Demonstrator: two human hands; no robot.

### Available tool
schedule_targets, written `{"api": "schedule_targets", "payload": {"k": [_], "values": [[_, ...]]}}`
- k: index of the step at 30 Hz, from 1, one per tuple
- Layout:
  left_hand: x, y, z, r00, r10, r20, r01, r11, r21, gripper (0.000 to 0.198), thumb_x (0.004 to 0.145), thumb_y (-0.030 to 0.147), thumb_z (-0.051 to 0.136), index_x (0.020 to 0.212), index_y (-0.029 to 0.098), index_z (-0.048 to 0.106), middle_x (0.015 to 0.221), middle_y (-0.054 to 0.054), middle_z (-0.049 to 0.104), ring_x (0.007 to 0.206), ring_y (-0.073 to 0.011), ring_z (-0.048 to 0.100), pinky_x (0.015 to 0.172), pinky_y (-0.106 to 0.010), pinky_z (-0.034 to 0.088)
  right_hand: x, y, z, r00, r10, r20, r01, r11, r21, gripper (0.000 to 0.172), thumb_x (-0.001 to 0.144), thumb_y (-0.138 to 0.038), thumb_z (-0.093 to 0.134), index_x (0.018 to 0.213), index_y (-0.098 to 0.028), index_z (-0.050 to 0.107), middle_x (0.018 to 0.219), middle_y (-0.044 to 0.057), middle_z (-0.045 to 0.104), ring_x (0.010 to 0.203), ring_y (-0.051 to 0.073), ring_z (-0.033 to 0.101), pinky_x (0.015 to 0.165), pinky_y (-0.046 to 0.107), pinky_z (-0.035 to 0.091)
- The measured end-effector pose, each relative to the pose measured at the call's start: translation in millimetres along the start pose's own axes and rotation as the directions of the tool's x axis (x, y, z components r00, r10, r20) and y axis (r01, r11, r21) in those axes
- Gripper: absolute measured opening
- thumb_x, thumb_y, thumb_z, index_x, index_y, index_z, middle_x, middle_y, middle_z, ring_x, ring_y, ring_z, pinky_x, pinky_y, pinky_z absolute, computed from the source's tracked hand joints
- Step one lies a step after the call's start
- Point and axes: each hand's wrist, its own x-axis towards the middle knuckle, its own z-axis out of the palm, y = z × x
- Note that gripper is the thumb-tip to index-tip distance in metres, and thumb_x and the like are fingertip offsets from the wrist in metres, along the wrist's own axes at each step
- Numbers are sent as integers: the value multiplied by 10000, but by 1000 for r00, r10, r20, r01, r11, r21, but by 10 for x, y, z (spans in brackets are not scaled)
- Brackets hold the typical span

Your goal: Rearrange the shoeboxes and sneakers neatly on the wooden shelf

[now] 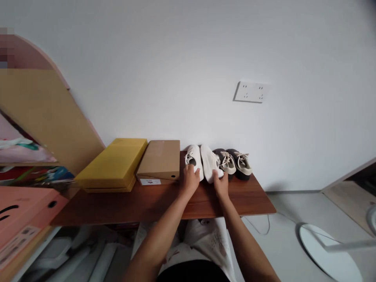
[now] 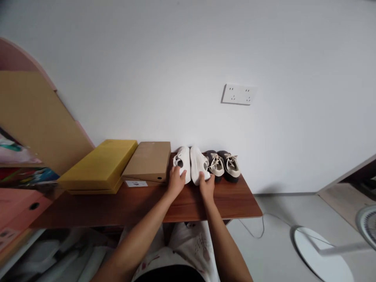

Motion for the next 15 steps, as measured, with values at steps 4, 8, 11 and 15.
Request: {"api": "schedule_targets", "payload": {"k": [4,8,11,15], "values": [[-101,-188,138,966,-239,-99,194,922,-336,194,984,349,408,975,191,520,970,-92,621,962,-220,610,900,-388,499,-98,105,34,967,247,65,-252,879,405,535,768,-665,606,1064,-235,488,1032,55,658,949,216,649,753,396,582],[-119,-221,283,911,-392,-127,312,857,-410,208,986,337,370,1053,191,503,1073,-142,620,1045,-250,607,937,-425,489,-200,108,103,950,311,13,-287,859,424,539,761,-655,613,1092,-263,449,1127,64,634,992,206,643,698,350,596],[-79,-196,328,894,-382,-235,287,890,-355,237,963,263,381,1131,159,512,1190,-197,568,1169,-282,566,1043,-479,422,-292,97,94,944,328,-40,-289,878,381,588,771,-652,611,1162,-252,429,1156,82,614,986,204,641,671,317,600],[-27,-179,307,910,-289,-298,199,934,-296,345,942,164,337,1229,145,528,1273,-212,534,1256,-278,531,1117,-487,363,-392,133,-42,959,282,-23,-268,930,253,661,793,-653,593,1266,-222,428,1158,103,599,947,218,646,639,329,600]]}}
